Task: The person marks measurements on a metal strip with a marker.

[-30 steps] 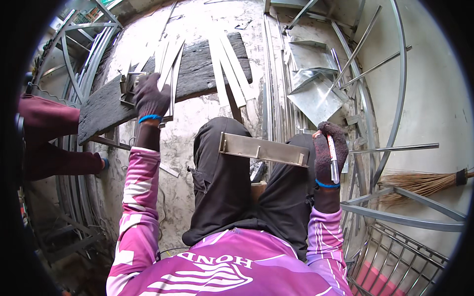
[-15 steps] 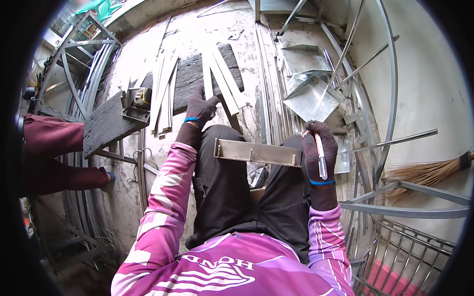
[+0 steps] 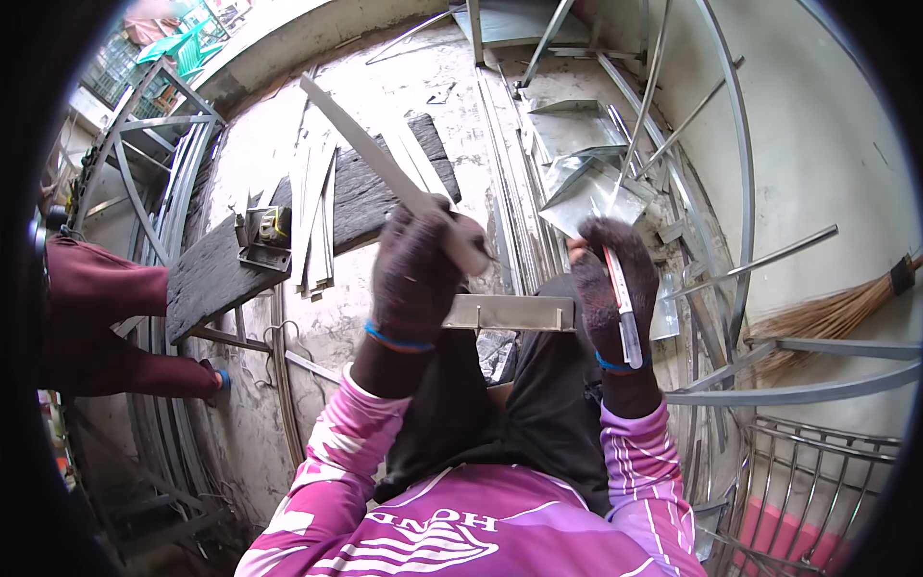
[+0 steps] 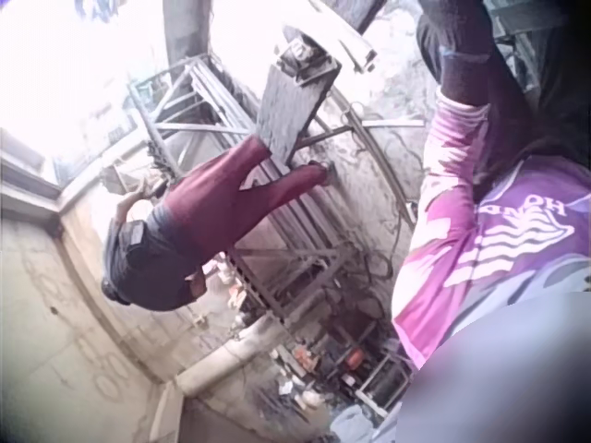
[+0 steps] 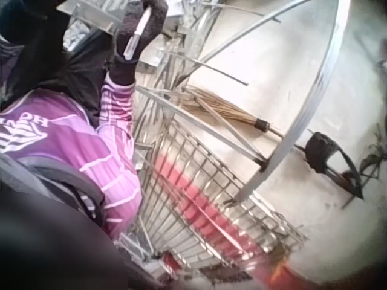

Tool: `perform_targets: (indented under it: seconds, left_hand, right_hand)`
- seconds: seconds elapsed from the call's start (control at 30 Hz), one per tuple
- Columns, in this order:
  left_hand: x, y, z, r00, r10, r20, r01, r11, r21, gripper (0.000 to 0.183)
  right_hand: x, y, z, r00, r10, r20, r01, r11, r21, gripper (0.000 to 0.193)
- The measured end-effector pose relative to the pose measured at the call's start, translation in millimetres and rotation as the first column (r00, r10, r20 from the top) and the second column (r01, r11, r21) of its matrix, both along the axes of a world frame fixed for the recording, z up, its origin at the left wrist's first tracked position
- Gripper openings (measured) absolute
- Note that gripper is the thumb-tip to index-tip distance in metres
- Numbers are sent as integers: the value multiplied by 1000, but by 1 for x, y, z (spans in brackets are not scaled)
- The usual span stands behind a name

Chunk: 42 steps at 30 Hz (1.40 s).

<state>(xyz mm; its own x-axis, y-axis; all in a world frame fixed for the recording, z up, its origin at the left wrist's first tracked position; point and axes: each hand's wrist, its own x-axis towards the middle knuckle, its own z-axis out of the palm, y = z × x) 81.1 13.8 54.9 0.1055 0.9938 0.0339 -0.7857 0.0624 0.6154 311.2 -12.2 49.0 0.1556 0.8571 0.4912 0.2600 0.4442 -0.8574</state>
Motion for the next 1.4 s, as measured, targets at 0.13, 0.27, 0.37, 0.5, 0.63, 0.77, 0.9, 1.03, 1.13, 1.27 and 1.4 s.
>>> perform_targets:
  seconds: [0.13,0.27,0.37,0.5,0.63,0.77,0.9,1.03,1.13,1.27,1.4]
  left_hand:
    - [55,-22,-6,989,-44,-138,47,999,19,21]
    - [95,-32,-34,983,-98,-155,118,984,130,42]
    - [89,-28,-26,867,-108,-487,246,942,229,37]
    - [48,-18,-8,432,192,-881,497,765,410,28]
    - [-21,-28,11,448,174,-877,447,806,388,29]
    - [-103,-24,-30,479,435,-763,49,855,517,73]
    - [-107,-20,-41,235,545,-804,301,746,594,114]
    - [-87,-10,-58,104,369,-924,420,826,377,130]
    - [-84,-10,-58,0,478,-879,451,784,426,125]
    - [-89,-11,-64,34,513,-858,445,761,473,120]
    - [-84,-12,-61,38,529,-848,435,755,490,113]
  right_hand:
    - [-21,0,63,950,75,302,-112,988,107,30]
    - [-24,-9,62,845,-20,535,-78,984,160,26]
    - [-18,-19,52,916,-29,400,93,986,-141,17]
    - [14,-20,38,909,-21,416,60,995,-81,16]
    - [67,-32,9,834,0,551,82,989,-123,19]
    - [93,-53,-9,762,15,647,147,970,-195,17]
    - [101,-54,-33,814,2,581,152,964,-217,14]
    - [98,-43,-43,809,63,584,74,975,-207,10]
    - [99,-38,-41,794,84,603,34,983,-182,9]
    - [101,-32,-38,811,140,568,-23,978,-207,10]
    - [113,-28,-39,741,210,638,-119,976,-183,16]
